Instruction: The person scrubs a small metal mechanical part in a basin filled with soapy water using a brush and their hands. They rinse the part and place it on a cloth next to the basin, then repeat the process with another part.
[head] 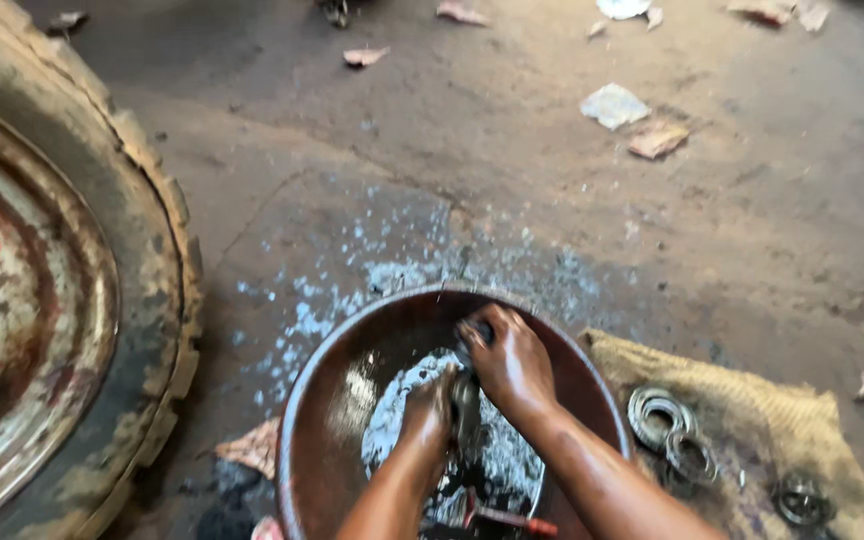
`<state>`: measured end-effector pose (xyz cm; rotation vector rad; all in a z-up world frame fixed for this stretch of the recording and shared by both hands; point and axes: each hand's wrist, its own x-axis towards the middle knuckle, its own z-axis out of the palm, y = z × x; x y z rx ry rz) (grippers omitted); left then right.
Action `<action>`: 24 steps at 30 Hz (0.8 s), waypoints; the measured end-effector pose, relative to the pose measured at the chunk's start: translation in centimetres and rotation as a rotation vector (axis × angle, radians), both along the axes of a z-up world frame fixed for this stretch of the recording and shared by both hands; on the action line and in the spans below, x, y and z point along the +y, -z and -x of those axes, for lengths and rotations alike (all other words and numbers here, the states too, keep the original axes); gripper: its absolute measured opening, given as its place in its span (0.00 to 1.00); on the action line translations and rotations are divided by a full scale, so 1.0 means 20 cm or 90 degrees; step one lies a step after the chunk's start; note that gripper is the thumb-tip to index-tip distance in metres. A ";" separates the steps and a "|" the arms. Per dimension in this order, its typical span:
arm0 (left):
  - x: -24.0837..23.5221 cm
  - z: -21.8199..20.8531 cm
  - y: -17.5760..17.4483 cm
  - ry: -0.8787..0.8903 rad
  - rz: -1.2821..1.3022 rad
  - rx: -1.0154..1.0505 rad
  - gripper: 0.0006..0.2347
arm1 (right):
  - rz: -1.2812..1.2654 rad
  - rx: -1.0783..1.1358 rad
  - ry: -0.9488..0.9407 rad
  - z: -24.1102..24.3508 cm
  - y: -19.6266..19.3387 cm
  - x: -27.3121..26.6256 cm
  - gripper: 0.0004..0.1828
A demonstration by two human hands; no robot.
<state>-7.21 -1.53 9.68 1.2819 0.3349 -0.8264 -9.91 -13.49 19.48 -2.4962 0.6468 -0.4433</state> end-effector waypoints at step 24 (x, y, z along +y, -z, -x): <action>0.14 -0.04 -0.23 0.030 0.175 0.145 0.24 | -0.106 0.405 -0.102 0.31 0.97 -0.18 0.20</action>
